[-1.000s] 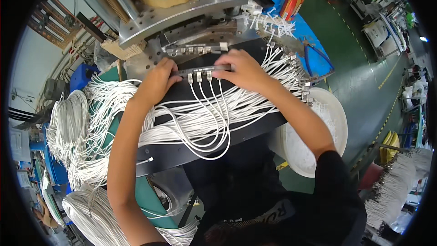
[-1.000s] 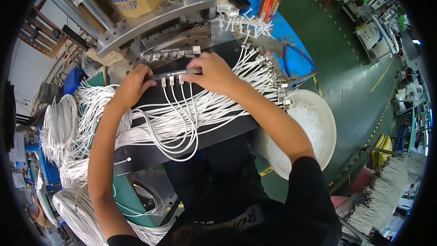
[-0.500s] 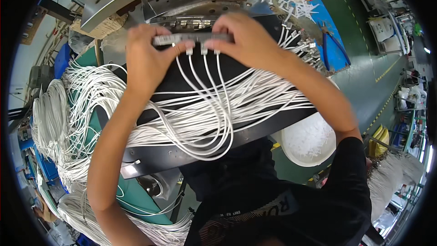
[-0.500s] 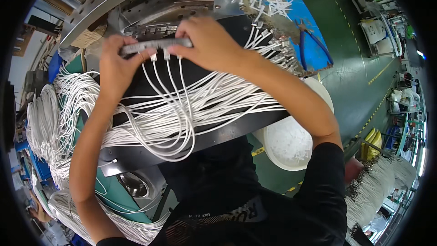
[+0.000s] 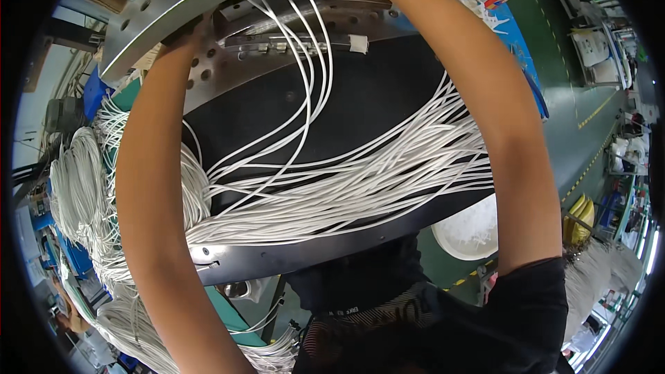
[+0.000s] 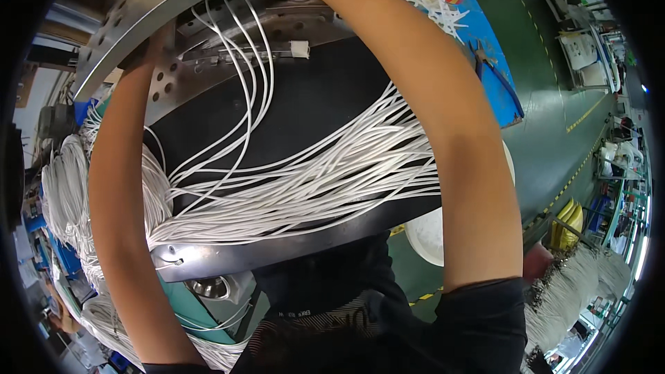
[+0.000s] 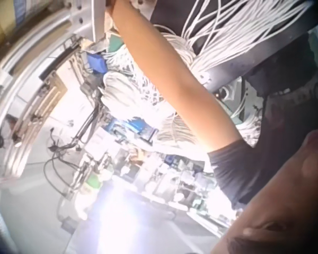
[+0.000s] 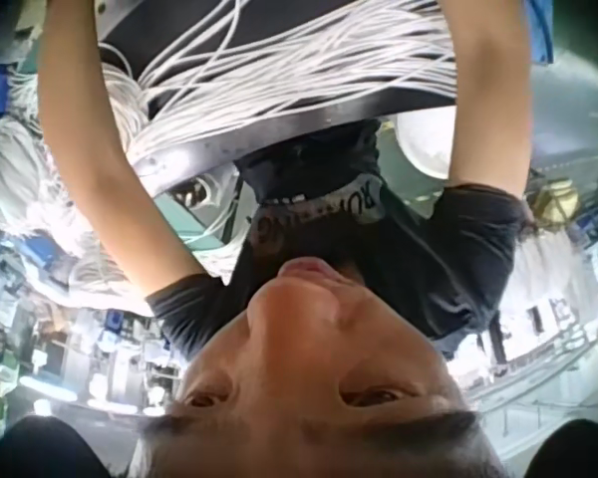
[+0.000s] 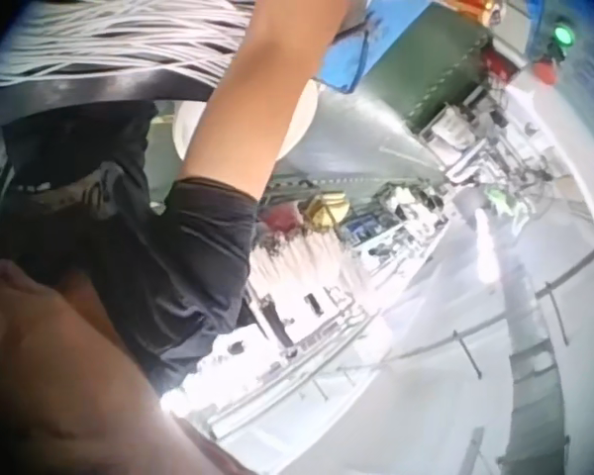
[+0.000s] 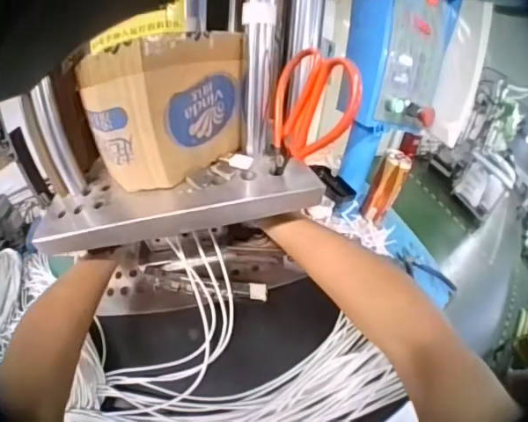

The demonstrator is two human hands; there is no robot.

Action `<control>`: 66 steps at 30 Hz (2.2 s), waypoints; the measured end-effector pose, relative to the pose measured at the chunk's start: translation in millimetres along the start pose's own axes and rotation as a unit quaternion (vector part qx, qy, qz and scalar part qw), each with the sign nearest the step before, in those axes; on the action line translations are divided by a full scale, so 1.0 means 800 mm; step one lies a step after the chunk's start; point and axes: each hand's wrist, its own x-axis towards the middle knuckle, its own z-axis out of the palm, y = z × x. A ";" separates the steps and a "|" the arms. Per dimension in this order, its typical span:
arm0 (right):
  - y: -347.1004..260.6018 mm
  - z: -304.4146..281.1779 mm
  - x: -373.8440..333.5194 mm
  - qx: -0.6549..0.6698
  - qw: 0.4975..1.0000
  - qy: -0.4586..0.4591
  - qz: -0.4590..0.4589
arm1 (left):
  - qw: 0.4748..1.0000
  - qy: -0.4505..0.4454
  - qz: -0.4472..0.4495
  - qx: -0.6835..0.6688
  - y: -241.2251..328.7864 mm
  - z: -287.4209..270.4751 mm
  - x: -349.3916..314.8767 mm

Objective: The person aligns and inserts the ends of cables into slots on a metal fixture by hand, loads the fixture into a press machine, and presses the machine controls to process the cables.

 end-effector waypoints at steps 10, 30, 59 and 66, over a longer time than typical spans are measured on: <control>0.035 -0.009 -0.031 -0.131 0.989 -0.035 0.060 | 0.993 0.079 0.006 -0.089 0.281 -0.177 0.022; -0.040 -0.049 -0.119 0.058 0.995 0.065 0.036 | 0.922 0.053 -0.042 -0.380 0.301 -0.312 -0.012; -0.148 -0.026 -0.559 0.247 0.801 0.298 0.457 | 0.897 -0.298 0.031 -0.325 0.300 -0.521 -0.292; -0.151 -0.026 -0.550 0.308 0.776 0.322 0.445 | 0.901 -0.285 0.019 -0.327 0.302 -0.524 -0.289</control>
